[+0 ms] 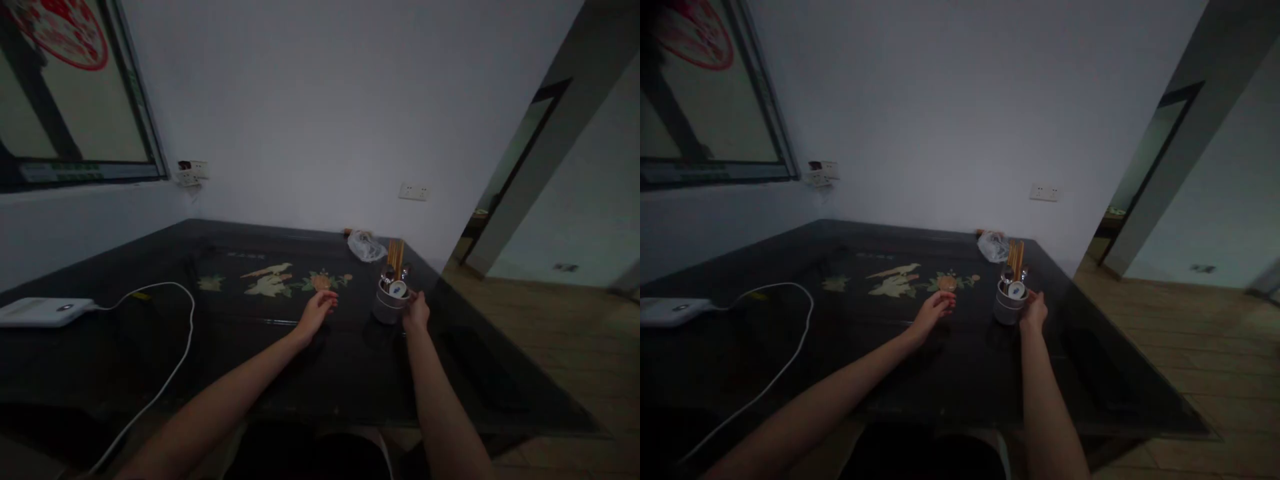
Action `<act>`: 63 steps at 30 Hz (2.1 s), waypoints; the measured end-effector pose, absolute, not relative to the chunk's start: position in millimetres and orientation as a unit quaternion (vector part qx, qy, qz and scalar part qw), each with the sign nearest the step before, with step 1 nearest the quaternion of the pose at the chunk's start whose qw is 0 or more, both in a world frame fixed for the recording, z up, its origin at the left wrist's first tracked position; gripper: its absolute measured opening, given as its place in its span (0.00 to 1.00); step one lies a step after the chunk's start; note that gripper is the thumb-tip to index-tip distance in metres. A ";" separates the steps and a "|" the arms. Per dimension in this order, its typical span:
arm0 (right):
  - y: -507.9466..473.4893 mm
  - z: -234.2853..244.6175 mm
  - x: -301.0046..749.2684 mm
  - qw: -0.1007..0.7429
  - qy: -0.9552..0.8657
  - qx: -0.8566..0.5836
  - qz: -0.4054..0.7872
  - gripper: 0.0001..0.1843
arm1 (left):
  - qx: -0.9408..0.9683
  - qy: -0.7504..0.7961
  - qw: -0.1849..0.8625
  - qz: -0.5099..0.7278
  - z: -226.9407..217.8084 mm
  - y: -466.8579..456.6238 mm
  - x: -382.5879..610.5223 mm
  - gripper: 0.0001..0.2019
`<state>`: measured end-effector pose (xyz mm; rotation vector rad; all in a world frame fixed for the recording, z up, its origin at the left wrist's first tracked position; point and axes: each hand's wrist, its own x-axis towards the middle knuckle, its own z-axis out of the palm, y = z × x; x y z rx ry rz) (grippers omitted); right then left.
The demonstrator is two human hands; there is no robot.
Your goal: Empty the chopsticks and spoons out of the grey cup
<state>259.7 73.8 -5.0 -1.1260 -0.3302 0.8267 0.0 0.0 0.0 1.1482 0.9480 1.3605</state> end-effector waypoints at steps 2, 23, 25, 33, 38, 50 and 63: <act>77.1 -12.8 257.5 0.743 -0.136 -0.526 0.392 0.15 | 0.484 0.397 0.534 0.568 -0.6 0.4 0.0 0.06; 78.5 -29.4 206.7 0.720 -0.271 -0.449 0.454 0.14 | 0.488 0.409 0.544 0.546 -6.4 7.1 1.0 0.05; 74.8 -31.8 194.8 0.703 -0.312 -0.449 0.455 0.13 | 0.489 0.412 0.541 0.547 -6.6 8.2 -0.2 0.06; 62.7 -42.5 164.4 0.605 -0.484 -0.470 0.423 0.17 | 0.478 0.440 0.520 0.554 -7.2 16.5 -7.6 0.08; 58.9 -39.9 160.7 0.560 -0.551 -0.467 0.406 0.16 | 0.474 0.444 0.504 0.569 -5.5 19.9 -14.9 0.08; 51.3 -29.4 153.3 0.505 -0.606 -0.418 0.450 0.15 | 0.510 0.508 0.473 0.508 2.4 26.4 -32.7 0.08; 48.6 -29.2 150.5 0.491 -0.635 -0.406 0.436 0.14 | 0.506 0.508 0.476 0.508 1.9 30.6 -36.9 0.06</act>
